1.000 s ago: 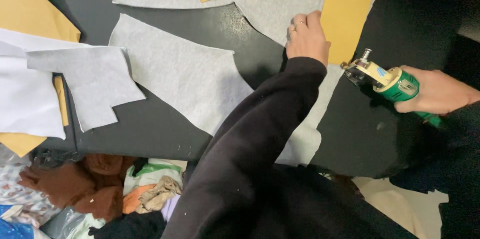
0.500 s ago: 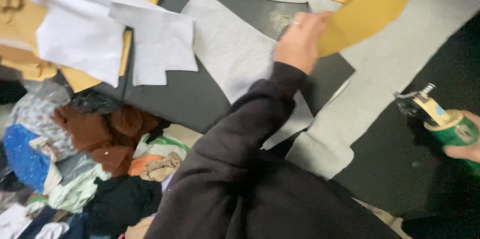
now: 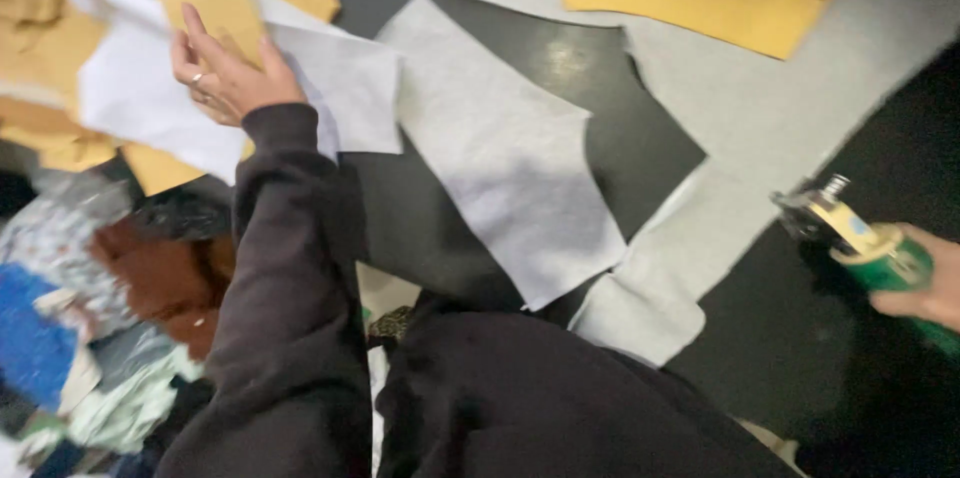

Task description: The person uses a green electric rotary cutter to cut a piece of light gray fabric on a dark worktable. They guide the tool along the fabric's edge to separate a section, then lift and move the cut piece aside.

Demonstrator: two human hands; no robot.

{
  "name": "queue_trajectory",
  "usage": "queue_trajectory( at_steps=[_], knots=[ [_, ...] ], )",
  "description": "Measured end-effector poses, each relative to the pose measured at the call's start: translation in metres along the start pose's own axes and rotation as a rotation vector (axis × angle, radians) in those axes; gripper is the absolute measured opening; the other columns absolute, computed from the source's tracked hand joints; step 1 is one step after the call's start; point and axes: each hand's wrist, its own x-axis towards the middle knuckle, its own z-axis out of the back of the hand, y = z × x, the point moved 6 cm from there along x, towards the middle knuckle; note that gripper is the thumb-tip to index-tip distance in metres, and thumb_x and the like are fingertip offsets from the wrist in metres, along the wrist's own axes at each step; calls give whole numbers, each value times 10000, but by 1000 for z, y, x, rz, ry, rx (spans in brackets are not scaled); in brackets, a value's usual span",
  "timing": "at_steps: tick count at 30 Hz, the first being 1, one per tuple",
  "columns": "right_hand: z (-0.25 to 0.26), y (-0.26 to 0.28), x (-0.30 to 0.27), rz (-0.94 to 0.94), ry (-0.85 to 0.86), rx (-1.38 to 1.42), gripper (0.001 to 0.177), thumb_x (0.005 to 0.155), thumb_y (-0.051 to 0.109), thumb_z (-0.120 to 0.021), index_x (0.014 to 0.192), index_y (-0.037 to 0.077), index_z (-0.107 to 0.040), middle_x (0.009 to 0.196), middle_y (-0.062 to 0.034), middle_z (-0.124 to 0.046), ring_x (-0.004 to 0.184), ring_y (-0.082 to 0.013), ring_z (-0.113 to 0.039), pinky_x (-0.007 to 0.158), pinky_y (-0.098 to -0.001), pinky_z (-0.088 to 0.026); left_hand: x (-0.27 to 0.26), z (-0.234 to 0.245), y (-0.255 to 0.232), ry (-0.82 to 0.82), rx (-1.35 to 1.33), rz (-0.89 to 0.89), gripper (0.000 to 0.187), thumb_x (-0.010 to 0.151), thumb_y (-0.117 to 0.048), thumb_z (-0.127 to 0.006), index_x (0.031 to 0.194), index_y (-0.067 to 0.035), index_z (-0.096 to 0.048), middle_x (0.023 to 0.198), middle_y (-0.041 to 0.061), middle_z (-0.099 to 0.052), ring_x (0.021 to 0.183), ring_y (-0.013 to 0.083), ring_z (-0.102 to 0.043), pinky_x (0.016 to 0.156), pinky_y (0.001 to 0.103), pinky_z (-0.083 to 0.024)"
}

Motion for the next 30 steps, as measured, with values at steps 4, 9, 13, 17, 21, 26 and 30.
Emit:
queue_trajectory(
  at_steps=[4, 9, 13, 17, 21, 26, 30],
  knots=[
    [51, 111, -89, -180, 58, -55, 915, 669, 253, -913, 1460, 164, -462, 1182, -79, -689, 986, -227, -740, 897, -382, -603, -188, 11, -153, 364, -223, -811, 546, 918, -50, -709, 1431, -153, -552, 1513, 189, -459, 1397, 355, -461, 1185, 527, -314],
    [76, 138, -92, -311, 155, -135, 872, 717, 266, -912, 1472, 194, -482, 1088, -84, -773, 879, -246, -763, 806, -371, -678, -417, 0, -225, 807, -633, -1420, 268, 891, -142, -673, 1142, -234, -687, 1316, -14, -634, 1201, 198, -618, 1157, 520, -407],
    [112, 184, -102, -309, 152, -109, 776, 733, 229, -885, 1431, 185, -550, 1039, -96, -752, 840, -261, -756, 772, -387, -650, -469, -10, -257, 865, -603, -1408, 393, 942, -268, -668, 1298, -111, -608, 1359, 25, -576, 1282, 189, -542, 1181, 507, -380],
    [83, 136, -63, 75, 7, -146, 811, 592, 242, -929, 1312, 139, -571, 1071, -70, -714, 801, -206, -770, 756, -358, -647, -483, -30, -252, 847, -420, -1456, 488, 959, -248, -619, 1411, -70, -574, 1439, 54, -509, 1333, 206, -466, 1146, 497, -369],
    [107, 176, -82, -223, 106, 12, 770, 650, 148, -911, 1352, 170, -596, 1010, -93, -781, 836, -240, -789, 794, -401, -657, -476, -22, -249, 835, -543, -1465, 475, 976, -210, -606, 1427, -66, -565, 1506, 45, -480, 1353, 208, -467, 1148, 491, -370],
    [131, 218, -94, -256, 119, 23, 698, 738, 149, -875, 1389, 147, -622, 962, -120, -769, 734, -261, -765, 685, -374, -666, -478, -25, -247, 822, -533, -1514, 460, 958, -135, -590, 1416, -96, -571, 1575, 34, -433, 1368, 210, -464, 1142, 501, -367],
    [120, 201, -77, -107, 13, -14, 711, 617, 176, -918, 1276, 154, -653, 897, -121, -814, 724, -231, -781, 726, -379, -622, -479, -27, -245, 816, -544, -1507, 457, 988, -130, -586, 1444, -101, -566, 1600, 36, -411, 1386, 213, -459, 1156, 496, -369]
  ],
)
